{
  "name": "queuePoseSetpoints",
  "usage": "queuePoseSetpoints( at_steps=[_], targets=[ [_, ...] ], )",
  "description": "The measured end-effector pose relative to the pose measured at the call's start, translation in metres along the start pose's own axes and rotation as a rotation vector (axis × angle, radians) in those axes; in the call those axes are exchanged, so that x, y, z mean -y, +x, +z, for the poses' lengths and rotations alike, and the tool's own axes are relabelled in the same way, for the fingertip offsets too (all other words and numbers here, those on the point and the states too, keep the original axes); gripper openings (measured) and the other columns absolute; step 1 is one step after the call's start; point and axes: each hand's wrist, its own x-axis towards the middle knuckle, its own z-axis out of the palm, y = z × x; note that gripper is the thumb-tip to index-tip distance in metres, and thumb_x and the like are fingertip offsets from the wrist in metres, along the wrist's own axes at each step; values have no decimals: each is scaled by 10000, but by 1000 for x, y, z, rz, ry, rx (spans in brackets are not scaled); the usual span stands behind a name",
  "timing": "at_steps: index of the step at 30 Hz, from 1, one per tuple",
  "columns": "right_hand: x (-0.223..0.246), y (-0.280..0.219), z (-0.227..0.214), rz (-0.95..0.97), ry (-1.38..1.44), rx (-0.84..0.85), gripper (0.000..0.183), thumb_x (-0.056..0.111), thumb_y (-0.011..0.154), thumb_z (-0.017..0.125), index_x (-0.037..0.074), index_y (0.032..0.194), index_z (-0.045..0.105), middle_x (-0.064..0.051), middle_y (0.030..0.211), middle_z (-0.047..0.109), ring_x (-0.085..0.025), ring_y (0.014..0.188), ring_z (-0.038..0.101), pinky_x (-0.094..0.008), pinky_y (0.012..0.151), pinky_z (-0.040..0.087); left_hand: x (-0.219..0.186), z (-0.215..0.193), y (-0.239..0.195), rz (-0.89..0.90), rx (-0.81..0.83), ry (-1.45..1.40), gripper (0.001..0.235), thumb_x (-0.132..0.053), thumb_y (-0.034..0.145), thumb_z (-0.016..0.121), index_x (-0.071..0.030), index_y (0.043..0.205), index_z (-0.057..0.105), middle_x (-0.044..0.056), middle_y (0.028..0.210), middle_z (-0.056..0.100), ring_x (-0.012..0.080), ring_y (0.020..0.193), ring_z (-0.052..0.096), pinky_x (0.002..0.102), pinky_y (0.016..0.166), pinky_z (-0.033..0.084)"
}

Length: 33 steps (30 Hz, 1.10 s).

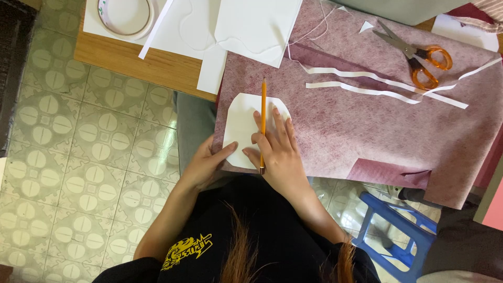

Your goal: Tracing a white template onto a piece of material using a pencil

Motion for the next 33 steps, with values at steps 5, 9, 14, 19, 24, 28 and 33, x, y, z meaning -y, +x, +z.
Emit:
queuePoseSetpoints(
  at_steps=[5,9,14,19,24,28,33],
  targets=[
    [1,1,-1,-6,-17,-2,320,428,986,793,172,1073,623,-48,1617,608,-453,1517,490,-611,1270,343,5,-6,3,-6,24,-9,376,-134,954,843,33,1268,720,119,1059,764,222,940,728,387,825,637],
    [2,1,-1,-6,-19,1,322,436,986,792,177,1075,623,-52,1609,616,-454,1519,488,-614,1270,341,6,-7,5,1,37,-2,373,-141,955,844,36,1260,724,114,1054,754,224,931,724,389,815,636],
    [0,1,0,-1,-12,7,322,438,985,792,168,1067,636,-56,1613,612,-459,1515,487,-620,1260,352,6,-7,5,13,40,0,424,-129,896,883,45,1244,714,124,1039,742,222,928,729,386,798,636],
    [1,1,-2,3,1,9,316,432,988,791,170,1066,631,-55,1616,609,-464,1523,476,-628,1258,350,39,-40,21,40,153,-113,529,-182,946,791,52,1396,642,219,1211,746,307,1086,733,471,943,613],
    [1,0,1,-1,-7,-18,307,431,1001,781,173,1066,628,-55,1604,622,-457,1519,485,-623,1256,357,6,-36,38,-24,235,71,831,-383,971,765,114,1562,457,380,1445,621,504,1317,646,625,1093,528],
    [-1,-3,5,1,4,-15,325,447,994,785,167,1068,637,-61,1617,607,-458,1533,465,-624,1269,332,-9,-24,54,-94,152,235,771,-413,944,842,104,1441,557,286,1206,737,373,1012,775,477,738,673],
    [-8,-2,-3,16,134,-29,321,407,969,831,156,1057,651,-83,1609,610,-451,1546,447,-612,1287,301,-31,1,45,5,143,245,281,-235,962,854,-20,1133,791,148,986,817,236,855,787,404,739,675]
  ],
)
